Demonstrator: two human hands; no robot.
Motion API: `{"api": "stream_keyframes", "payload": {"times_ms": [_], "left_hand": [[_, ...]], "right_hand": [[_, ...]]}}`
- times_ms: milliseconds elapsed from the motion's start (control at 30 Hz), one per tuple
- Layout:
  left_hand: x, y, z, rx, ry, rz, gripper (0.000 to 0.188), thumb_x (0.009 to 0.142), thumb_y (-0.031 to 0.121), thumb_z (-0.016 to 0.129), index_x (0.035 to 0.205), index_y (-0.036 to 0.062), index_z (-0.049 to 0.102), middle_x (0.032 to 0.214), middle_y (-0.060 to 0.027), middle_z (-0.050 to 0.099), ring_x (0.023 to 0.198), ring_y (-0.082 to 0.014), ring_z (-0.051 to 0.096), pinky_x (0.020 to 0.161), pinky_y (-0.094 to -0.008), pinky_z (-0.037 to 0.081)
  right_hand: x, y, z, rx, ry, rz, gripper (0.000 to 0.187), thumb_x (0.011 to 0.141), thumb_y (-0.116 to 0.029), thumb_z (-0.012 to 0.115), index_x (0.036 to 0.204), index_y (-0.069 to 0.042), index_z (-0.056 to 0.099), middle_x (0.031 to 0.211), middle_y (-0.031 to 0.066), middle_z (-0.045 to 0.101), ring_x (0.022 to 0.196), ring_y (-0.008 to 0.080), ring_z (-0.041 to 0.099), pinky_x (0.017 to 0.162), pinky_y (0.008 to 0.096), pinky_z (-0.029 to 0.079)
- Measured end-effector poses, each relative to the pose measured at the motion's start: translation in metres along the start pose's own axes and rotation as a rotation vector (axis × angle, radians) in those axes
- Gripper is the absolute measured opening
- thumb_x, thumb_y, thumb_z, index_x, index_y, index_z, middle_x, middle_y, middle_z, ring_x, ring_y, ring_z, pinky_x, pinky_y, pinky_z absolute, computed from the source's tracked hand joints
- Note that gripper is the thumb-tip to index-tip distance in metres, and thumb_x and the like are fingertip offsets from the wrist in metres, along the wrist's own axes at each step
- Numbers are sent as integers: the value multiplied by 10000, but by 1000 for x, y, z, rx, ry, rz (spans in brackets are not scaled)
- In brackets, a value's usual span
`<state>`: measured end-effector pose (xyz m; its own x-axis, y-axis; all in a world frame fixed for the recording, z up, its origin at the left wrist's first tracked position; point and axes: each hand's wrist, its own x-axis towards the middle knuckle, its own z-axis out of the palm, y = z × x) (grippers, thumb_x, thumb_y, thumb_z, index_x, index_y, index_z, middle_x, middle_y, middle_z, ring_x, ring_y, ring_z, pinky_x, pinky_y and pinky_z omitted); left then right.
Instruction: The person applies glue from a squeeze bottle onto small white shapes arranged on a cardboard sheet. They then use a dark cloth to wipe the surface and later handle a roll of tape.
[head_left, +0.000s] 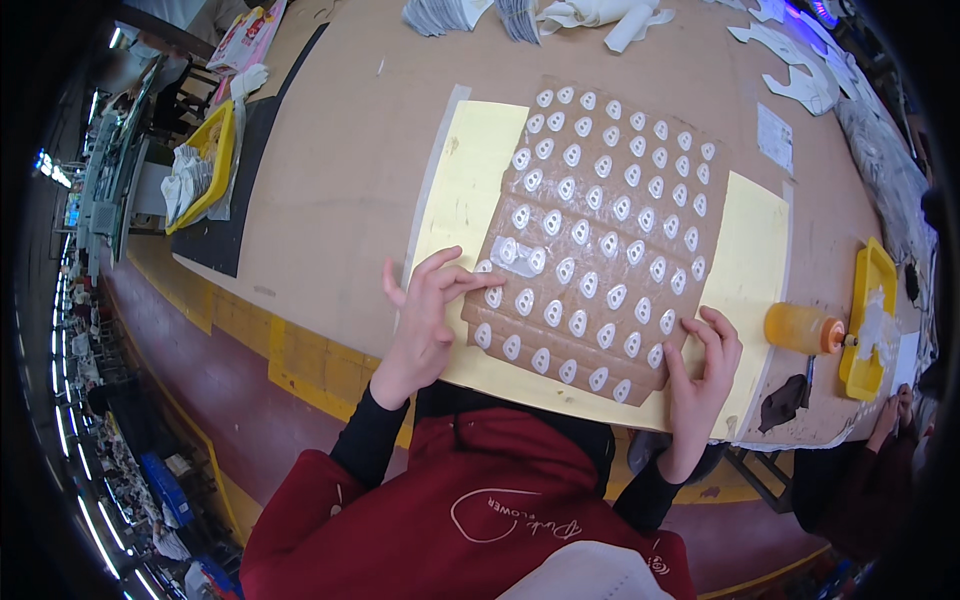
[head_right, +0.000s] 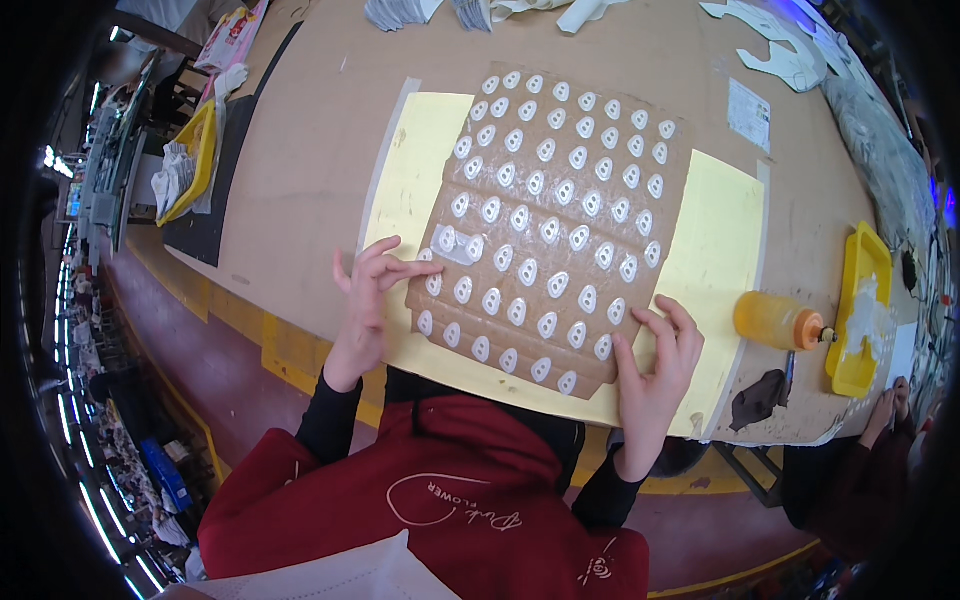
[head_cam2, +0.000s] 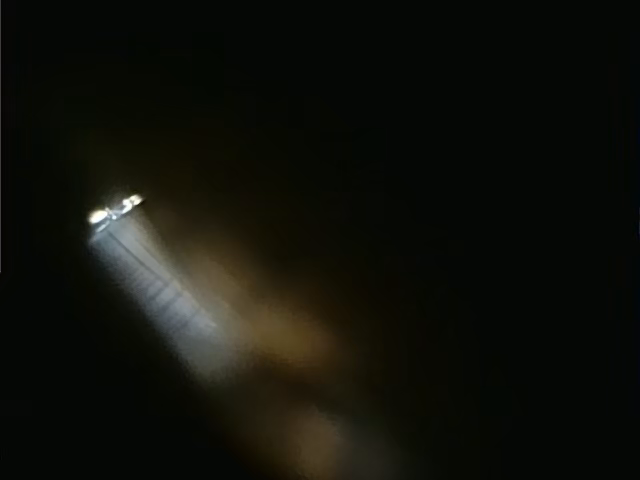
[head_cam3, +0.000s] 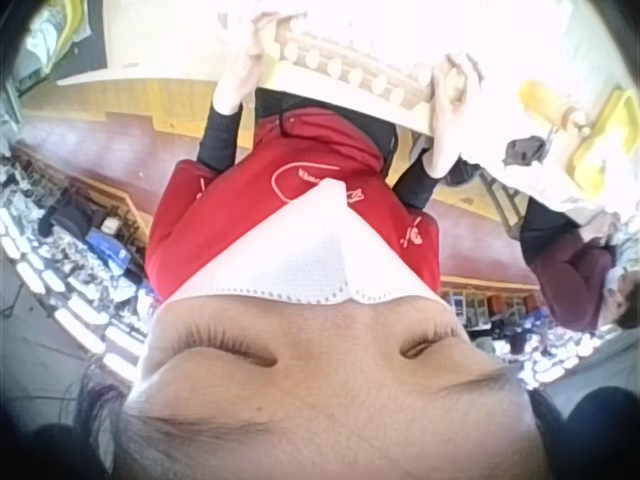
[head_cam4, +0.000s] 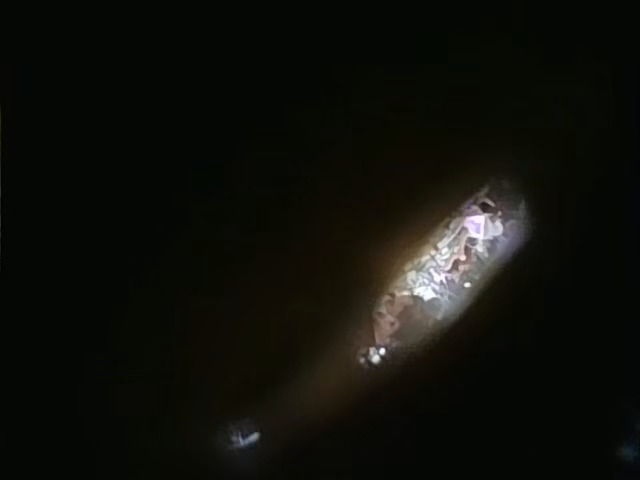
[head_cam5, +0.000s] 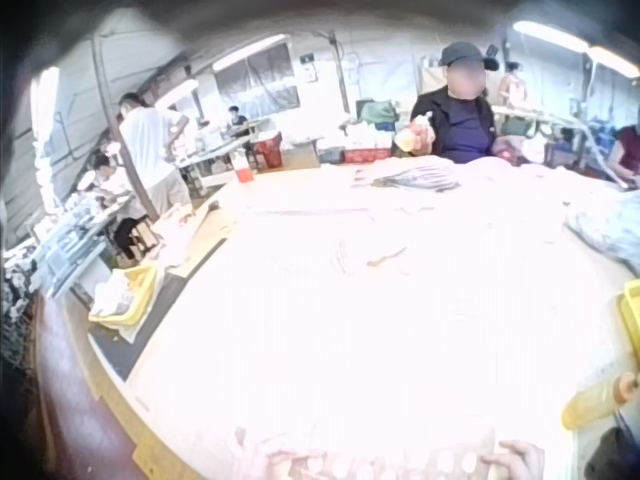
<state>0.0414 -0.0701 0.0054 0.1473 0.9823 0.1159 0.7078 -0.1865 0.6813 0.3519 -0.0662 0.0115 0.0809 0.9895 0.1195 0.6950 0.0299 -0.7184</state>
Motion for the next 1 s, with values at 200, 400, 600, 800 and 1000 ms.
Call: {"api": "stream_keyframes", "payload": {"times_ms": [200, 400, 600, 800, 1000], "left_hand": [[8, 1, 0, 2, -29, 19, 772, 895, 673, 25, 1243, 94, 400, 1158, 31, 648, 1354, -223, 268, 1032, -588, -120], [16, 4, -2, 65, -84, 41, 782, 897, 675, 34, 1240, 99, 436, 1163, 45, 642, 1350, -215, 274, 1038, -585, -128], [15, -3, 0, -7, 3, 29, 760, 912, 659, 52, 1205, 118, 499, 1187, 20, 620, 1347, -228, 272, 1050, -580, -94], [16, -16, -13, 117, 164, 11, 764, 920, 656, 70, 1167, 128, 564, 1363, -50, 458, 1353, -305, 231, 1057, -591, -31], [12, -15, -17, 263, 169, -20, 762, 921, 660, 93, 1166, 168, 620, 1426, -70, 379, 1387, -342, 128, 1057, -606, -65]], "right_hand": [[0, 1, 0, 2, 3, 5, 298, 740, -61, 715, 1022, -50, 622, 1218, 95, 518, 1098, 275, 457, 940, 366, 377], [3, 2, 4, -13, 17, -17, 294, 740, -65, 717, 1019, -52, 624, 1214, 94, 521, 1093, 274, 461, 939, 365, 377], [3, 2, 3, 1, 16, -1, 294, 739, -66, 719, 1016, -52, 624, 1217, 94, 520, 1089, 274, 463, 938, 366, 379], [2, 3, 3, -5, 16, -1, 300, 734, -66, 724, 1017, -55, 625, 1218, 90, 520, 1087, 273, 462, 935, 366, 381], [2, 4, 4, -5, 18, -2, 299, 736, -70, 722, 1019, -58, 626, 1213, 89, 520, 1086, 270, 462, 934, 364, 380]]}}
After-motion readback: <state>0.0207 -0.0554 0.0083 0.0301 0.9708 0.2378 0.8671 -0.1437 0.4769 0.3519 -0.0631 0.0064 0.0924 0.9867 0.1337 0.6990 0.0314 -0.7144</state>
